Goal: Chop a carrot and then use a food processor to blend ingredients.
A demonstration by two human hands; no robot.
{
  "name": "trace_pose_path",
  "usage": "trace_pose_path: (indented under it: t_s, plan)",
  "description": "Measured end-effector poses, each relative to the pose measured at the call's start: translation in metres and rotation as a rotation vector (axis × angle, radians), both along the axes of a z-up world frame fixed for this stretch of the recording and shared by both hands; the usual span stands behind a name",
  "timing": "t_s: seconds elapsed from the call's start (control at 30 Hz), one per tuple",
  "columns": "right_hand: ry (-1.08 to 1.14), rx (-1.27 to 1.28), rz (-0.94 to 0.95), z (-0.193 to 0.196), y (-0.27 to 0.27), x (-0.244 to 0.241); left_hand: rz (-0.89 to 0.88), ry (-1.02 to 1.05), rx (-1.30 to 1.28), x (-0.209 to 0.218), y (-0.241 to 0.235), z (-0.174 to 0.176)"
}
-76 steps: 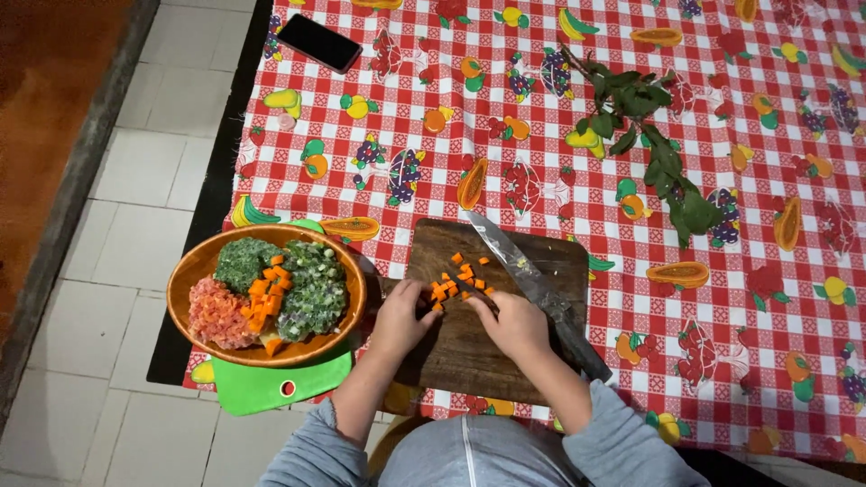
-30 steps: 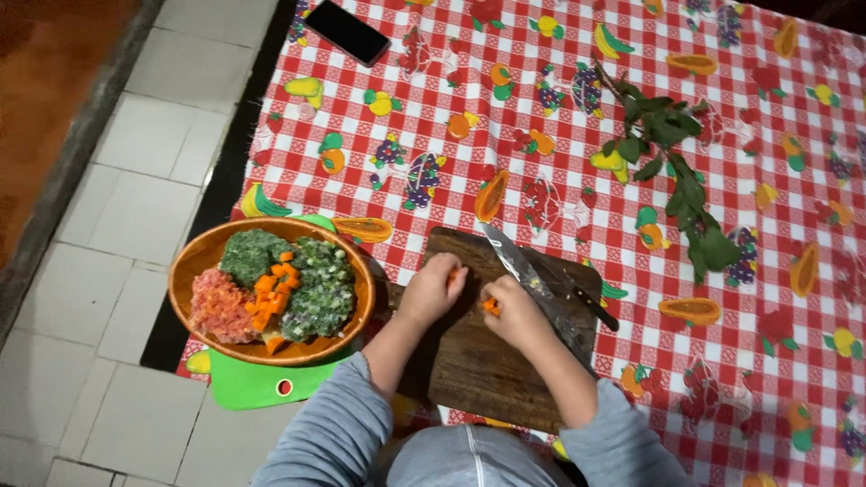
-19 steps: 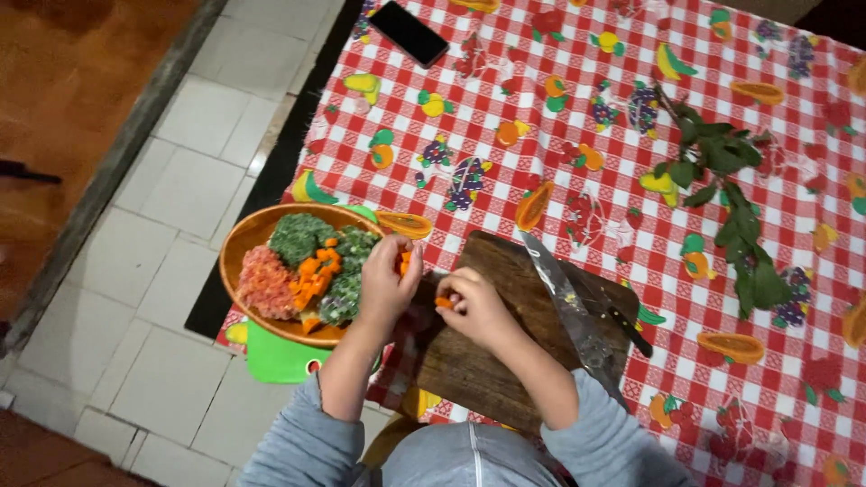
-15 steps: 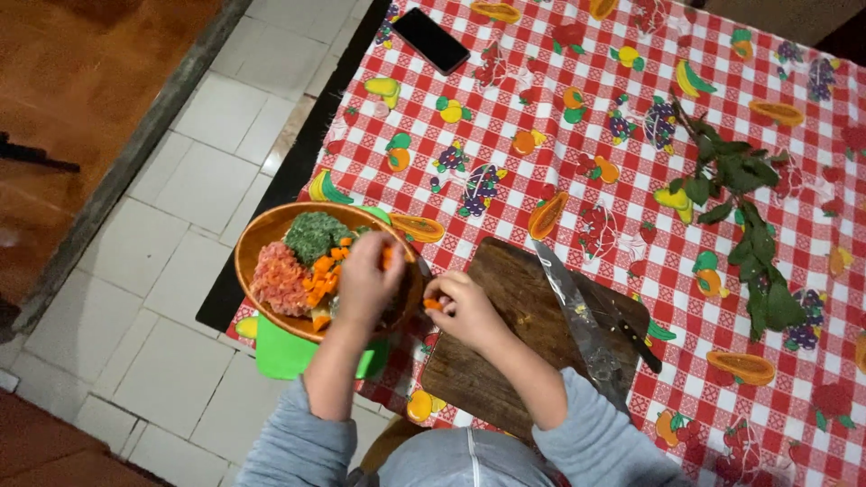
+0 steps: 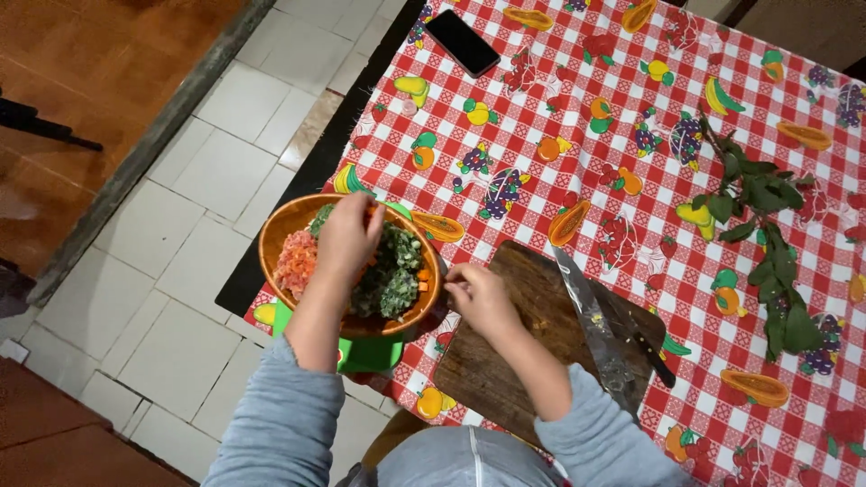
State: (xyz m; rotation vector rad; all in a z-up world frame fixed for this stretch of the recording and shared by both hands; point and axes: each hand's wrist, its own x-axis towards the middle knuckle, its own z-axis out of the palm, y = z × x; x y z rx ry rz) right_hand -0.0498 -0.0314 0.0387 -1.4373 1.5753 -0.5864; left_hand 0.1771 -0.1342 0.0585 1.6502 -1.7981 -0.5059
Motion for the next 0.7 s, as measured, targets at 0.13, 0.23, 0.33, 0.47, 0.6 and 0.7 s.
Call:
trace_pose_path:
  t_s: [0.13, 0.23, 0.33, 0.47, 0.6, 0.7]
  plan:
    - [0.302, -0.200, 0.017, -0.010, 0.018, -0.041, -0.142, -0.220, 0.006, -0.005, 0.000, -0.007]
    - [0.457, -0.305, 0.049, -0.028, 0.040, -0.056, -0.206, -0.249, -0.062, -0.001, 0.011, -0.025]
    - [0.486, -0.357, 0.078, -0.037, 0.054, -0.062, -0.232, -0.289, -0.139, 0.000, 0.012, -0.035]
    - [0.436, -0.400, 0.058, -0.044, 0.066, -0.066, -0.213, -0.397, -0.144, 0.003, 0.009, -0.047]
    - [0.450, -0.319, 0.032, -0.021, 0.059, -0.051, -0.232, -0.426, -0.083, -0.003, 0.018, -0.018]
    - [0.481, -0.279, 0.072, -0.031, 0.054, -0.040, -0.255, -0.369, -0.149, -0.014, 0.030, 0.004]
